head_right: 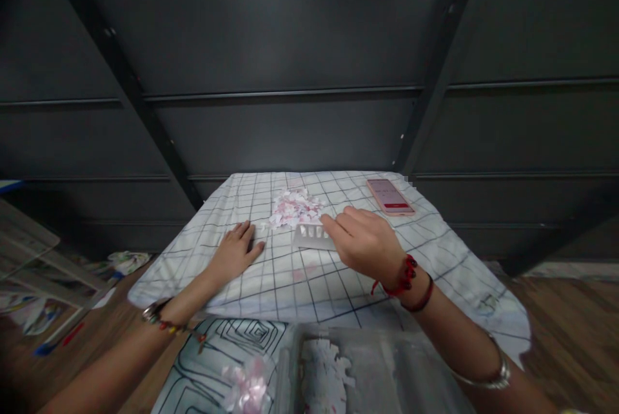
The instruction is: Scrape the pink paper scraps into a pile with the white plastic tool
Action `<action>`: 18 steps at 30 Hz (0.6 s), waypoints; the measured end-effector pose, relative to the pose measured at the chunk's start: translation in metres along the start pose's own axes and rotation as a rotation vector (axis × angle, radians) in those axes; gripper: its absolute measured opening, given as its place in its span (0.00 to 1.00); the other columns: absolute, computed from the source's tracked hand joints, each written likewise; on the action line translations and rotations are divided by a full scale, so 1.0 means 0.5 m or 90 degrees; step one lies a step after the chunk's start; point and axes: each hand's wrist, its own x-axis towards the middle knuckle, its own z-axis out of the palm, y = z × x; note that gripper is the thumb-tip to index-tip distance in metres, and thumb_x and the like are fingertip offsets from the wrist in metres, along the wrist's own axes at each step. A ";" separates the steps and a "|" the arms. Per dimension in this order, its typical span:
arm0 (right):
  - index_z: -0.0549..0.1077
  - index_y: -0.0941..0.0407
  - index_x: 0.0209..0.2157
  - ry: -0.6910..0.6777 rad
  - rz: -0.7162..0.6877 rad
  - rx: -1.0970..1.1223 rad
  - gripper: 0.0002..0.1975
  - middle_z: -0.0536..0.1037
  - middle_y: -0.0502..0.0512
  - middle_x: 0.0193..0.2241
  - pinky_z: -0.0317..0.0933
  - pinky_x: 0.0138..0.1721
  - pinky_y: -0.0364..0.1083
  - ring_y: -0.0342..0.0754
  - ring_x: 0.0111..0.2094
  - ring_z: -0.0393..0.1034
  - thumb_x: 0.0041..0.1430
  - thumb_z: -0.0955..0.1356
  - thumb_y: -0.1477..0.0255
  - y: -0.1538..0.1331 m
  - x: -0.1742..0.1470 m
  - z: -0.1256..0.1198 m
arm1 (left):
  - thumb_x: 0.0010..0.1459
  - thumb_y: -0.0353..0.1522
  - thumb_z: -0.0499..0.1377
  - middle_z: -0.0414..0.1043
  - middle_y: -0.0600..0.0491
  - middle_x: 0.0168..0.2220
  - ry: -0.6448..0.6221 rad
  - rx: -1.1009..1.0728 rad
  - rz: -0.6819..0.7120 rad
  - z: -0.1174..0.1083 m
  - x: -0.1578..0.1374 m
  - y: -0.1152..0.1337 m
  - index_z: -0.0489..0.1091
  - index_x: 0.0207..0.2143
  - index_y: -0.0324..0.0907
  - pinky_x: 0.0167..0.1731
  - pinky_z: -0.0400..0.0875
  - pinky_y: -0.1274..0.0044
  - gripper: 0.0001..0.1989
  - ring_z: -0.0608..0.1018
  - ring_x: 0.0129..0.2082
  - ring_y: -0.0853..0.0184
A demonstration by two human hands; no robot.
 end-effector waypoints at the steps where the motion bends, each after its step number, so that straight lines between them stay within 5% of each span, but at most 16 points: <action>1: 0.73 0.61 0.31 -0.025 0.023 -0.046 0.09 0.65 0.50 0.17 0.49 0.24 0.44 0.44 0.23 0.55 0.54 0.61 0.79 -0.005 -0.002 -0.007 | 0.61 0.42 0.47 0.52 0.37 0.59 -0.002 -0.001 -0.001 -0.001 0.000 0.000 0.57 0.56 0.29 0.54 0.51 0.64 0.28 0.55 0.58 0.51; 5: 0.73 0.61 0.30 -0.097 0.085 -0.137 0.09 0.66 0.52 0.17 0.49 0.25 0.44 0.46 0.23 0.57 0.52 0.61 0.80 -0.038 -0.013 -0.028 | 0.61 0.42 0.46 0.51 0.36 0.59 0.000 -0.015 -0.004 -0.003 -0.003 0.001 0.56 0.56 0.29 0.53 0.51 0.63 0.28 0.55 0.58 0.52; 10: 0.70 0.60 0.26 -0.147 0.112 -0.087 0.09 0.64 0.53 0.16 0.48 0.24 0.45 0.46 0.22 0.55 0.49 0.60 0.82 -0.109 -0.003 -0.056 | 0.61 0.42 0.45 0.51 0.35 0.59 -0.002 -0.027 0.002 -0.006 -0.008 -0.001 0.56 0.56 0.28 0.53 0.50 0.64 0.28 0.55 0.58 0.51; 18: 0.71 0.60 0.30 -0.088 0.053 0.001 0.12 0.64 0.52 0.17 0.49 0.22 0.45 0.44 0.22 0.54 0.53 0.58 0.83 -0.196 0.037 -0.106 | 0.61 0.41 0.46 0.52 0.35 0.58 0.018 -0.055 0.011 0.006 -0.011 -0.010 0.58 0.54 0.29 0.53 0.50 0.64 0.27 0.55 0.58 0.50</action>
